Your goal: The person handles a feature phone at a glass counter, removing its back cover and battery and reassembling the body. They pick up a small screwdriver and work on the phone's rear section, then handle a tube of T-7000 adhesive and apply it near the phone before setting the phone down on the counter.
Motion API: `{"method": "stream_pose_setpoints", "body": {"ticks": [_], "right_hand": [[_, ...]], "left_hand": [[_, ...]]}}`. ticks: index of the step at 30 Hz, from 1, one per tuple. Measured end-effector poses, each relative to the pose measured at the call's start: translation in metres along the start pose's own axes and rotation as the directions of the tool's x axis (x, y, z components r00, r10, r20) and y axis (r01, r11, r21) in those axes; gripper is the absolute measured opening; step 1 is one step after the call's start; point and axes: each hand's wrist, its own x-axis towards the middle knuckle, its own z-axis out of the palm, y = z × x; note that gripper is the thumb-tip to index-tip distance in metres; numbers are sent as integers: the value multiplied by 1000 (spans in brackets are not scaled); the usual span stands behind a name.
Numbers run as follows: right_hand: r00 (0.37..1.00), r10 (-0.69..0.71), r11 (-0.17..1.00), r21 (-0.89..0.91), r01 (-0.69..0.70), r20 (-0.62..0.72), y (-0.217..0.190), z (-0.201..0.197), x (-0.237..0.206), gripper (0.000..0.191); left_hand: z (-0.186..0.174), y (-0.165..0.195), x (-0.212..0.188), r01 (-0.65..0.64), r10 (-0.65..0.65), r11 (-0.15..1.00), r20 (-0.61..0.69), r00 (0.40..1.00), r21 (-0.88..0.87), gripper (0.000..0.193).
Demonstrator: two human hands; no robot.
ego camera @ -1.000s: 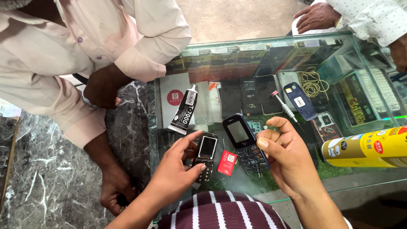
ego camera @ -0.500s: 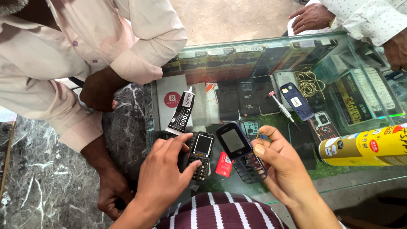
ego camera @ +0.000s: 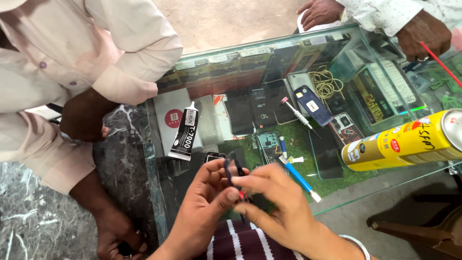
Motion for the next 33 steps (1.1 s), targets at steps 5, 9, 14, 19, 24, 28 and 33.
{"method": "stream_pose_setpoints", "body": {"ticks": [5, 9, 14, 19, 24, 28, 33], "right_hand": [[976, -146, 952, -246, 184, 165, -3, -7, 10, 80], [980, -81, 974, -195, 117, 183, -3, -5, 13, 81], [997, 7, 942, -335, 18, 73, 0, -4, 15, 66], [980, -79, 963, -241, 122, 183, 2, -8, 16, 68], [976, -181, 922, -324, 212, 122, 9, -19, 27, 61], [988, -87, 931, -344, 126, 125, 8, -8, 30, 70], [957, -188, 948, -214, 236, 222, 3, -4, 22, 73]], "left_hand": [[-6, -2, -1, 96, -108, 967, -40, 993, -235, 50], [-7, 0, 1, 173, -152, 911, 83, 985, -375, 45], [-4, 4, 1, 205, -195, 876, 68, 978, -437, 45], [-5, 6, 2, 179, -194, 926, -13, 981, -333, 46], [-6, 0, 1, 202, -221, 899, -4, 975, -389, 44], [-9, -2, 2, 114, -126, 934, -15, 992, -339, 41], [-11, -3, 1, 2, -26, 945, -66, 997, -328, 42]]}}
